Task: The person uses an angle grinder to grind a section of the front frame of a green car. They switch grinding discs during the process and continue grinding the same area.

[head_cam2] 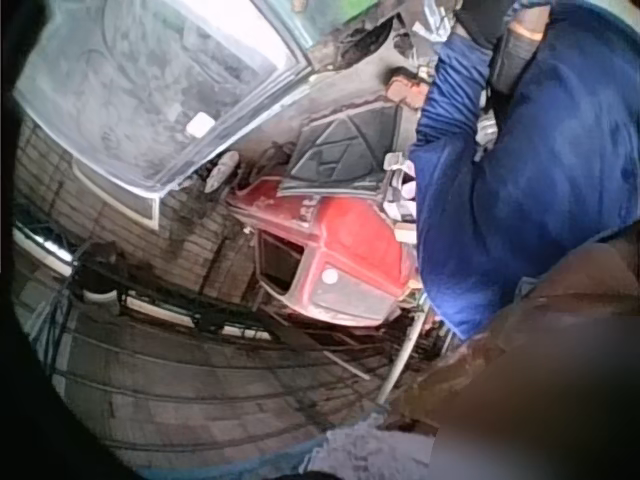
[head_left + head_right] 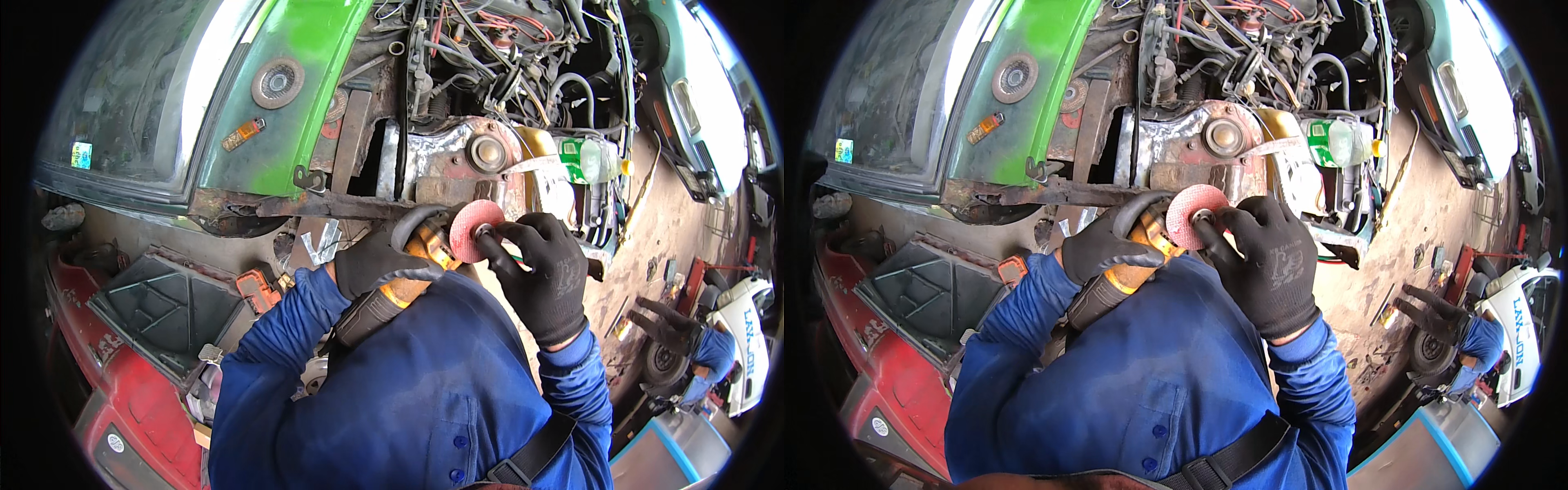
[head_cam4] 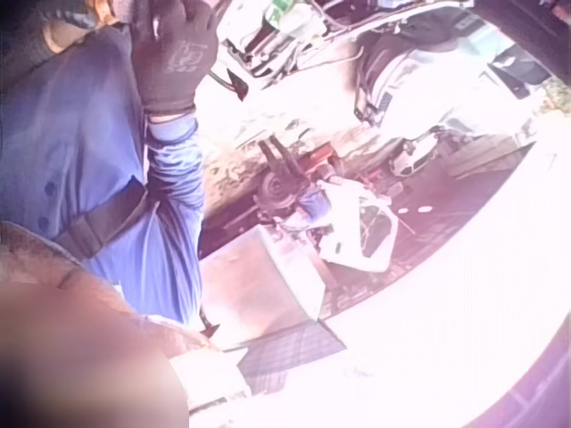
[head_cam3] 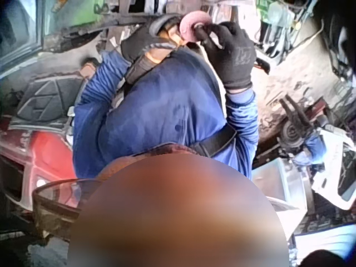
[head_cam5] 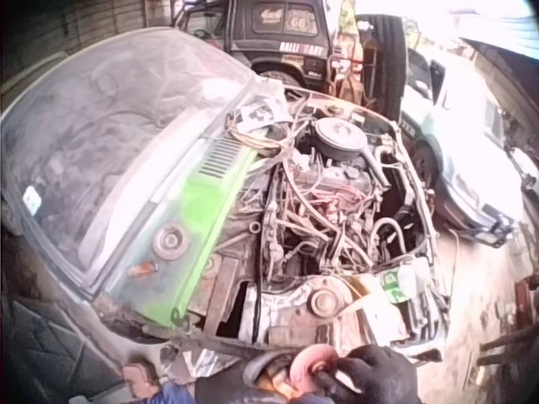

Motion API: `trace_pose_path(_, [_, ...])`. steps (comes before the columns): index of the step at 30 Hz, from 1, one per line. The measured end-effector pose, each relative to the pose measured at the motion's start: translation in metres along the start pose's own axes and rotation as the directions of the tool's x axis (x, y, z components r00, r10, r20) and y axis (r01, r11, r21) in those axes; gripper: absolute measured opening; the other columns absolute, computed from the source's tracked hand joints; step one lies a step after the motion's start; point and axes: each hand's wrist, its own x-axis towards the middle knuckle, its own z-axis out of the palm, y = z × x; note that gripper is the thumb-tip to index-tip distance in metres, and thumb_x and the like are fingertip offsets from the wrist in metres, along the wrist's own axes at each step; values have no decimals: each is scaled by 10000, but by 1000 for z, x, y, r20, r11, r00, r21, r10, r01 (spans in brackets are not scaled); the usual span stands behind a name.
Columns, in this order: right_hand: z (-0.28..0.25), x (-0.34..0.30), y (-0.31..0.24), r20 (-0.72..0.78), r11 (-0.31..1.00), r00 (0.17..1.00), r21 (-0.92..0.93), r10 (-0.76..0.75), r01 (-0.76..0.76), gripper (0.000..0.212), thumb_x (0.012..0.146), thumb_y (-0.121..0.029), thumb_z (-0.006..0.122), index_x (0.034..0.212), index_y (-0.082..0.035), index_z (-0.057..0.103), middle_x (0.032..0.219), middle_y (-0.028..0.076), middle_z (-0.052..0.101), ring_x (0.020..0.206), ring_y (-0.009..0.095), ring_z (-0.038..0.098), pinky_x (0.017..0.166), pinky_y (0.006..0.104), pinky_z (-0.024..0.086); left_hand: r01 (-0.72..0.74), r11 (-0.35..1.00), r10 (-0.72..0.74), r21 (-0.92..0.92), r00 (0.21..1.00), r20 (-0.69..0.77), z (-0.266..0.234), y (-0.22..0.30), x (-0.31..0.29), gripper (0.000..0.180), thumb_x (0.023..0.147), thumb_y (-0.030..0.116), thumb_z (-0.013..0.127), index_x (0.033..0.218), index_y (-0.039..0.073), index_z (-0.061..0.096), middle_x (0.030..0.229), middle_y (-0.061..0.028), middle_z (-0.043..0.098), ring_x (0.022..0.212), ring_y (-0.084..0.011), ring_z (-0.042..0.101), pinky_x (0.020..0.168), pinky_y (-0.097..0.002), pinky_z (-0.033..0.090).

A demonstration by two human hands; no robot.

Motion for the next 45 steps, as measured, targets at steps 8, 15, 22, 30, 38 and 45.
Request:
trace_pose_path(8, [-7,8,-3,5,999,1000,-39,29,-29,206,893,-150,894,1080,-97,826,941,112,708,825,320,691,725,450,553,-14,999,16,-29,999,51,-13,-15,11,1053,887,218,964,1714,-14,355,1709,-154,484,1599,-254,449,1346,-405,347])
trace_pose_path(15, [-11,20,0,50,1000,999,-16,-11,12,506,780,141,655,1199,-98,807,1095,168,713,908,366,713,792,453,582,20,1000,-19,-9,996,92,-26,-7,18,1093,894,249,971,1724,-30,317,1719,-164,469,1617,-255,430,1352,-398,327])
trace_pose_path(22, [-7,33,-3,104,1000,994,-7,-20,20,410,748,77,697,1101,-111,791,1070,126,718,924,359,708,789,469,572,47,996,-41,-77,995,86,-32,6,23,1109,887,238,980,1733,-21,311,1723,-178,463,1621,-243,416,1346,-395,326])
trace_pose_path(30, [-4,43,1,158,1000,987,3,-13,13,428,789,-9,787,1208,-95,769,1134,150,701,1039,379,692,883,493,559,11,999,-9,-41,999,48,-41,2,28,1049,881,199,972,1712,-1,363,1686,-160,503,1572,-241,472,1300,-396,411])
trace_pose_path(38, [0,45,-1,163,997,986,-71,-22,33,560,865,-157,901,1392,-102,721,1293,159,683,1136,371,679,1010,510,511,85,994,-80,-66,995,62,-38,14,25,1078,873,207,978,1723,4,347,1712,-150,468,1592,-241,449,1321,-402,384])
trace_pose_path(45, [9,40,1,230,986,971,132,72,-104,756,934,-113,872,1604,-13,536,1324,223,672,1112,396,717,935,486,594,-63,993,52,102,994,98,-37,18,29,1072,877,205,971,1726,-3,350,1691,-168,511,1578,-243,481,1314,-407,393])
